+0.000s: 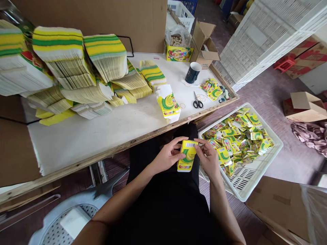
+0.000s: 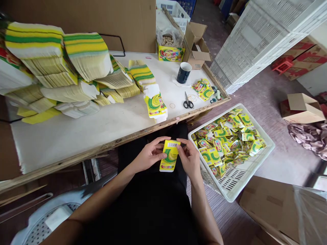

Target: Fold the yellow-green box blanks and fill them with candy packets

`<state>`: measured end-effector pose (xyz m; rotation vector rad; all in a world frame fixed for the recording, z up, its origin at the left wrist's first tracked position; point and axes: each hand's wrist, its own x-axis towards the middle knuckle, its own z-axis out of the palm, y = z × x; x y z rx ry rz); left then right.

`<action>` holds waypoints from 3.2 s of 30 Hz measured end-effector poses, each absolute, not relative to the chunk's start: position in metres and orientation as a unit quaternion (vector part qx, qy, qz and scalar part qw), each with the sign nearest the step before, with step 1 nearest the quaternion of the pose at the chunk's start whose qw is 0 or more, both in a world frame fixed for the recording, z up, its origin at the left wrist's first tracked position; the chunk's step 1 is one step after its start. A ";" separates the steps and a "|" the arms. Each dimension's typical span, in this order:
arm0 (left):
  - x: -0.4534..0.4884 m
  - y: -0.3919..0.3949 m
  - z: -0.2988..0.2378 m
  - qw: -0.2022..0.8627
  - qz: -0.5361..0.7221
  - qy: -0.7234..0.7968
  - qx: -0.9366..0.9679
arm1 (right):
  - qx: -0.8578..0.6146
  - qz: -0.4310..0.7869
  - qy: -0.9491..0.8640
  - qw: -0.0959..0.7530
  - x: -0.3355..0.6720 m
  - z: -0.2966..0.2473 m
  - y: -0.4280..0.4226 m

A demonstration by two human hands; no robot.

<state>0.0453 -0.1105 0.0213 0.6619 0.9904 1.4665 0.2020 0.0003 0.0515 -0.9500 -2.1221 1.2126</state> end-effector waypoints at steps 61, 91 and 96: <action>0.036 -0.096 0.021 0.556 0.724 0.320 0.253 | -0.361 0.622 -0.642 0.264 0.180 0.034 -0.018; 0.038 -0.110 0.028 0.568 0.627 0.428 0.318 | -0.299 0.514 -0.761 0.260 0.201 0.057 0.003; 0.044 -0.111 0.027 0.578 0.640 0.413 0.293 | -0.291 0.510 -0.741 0.325 0.198 0.051 0.001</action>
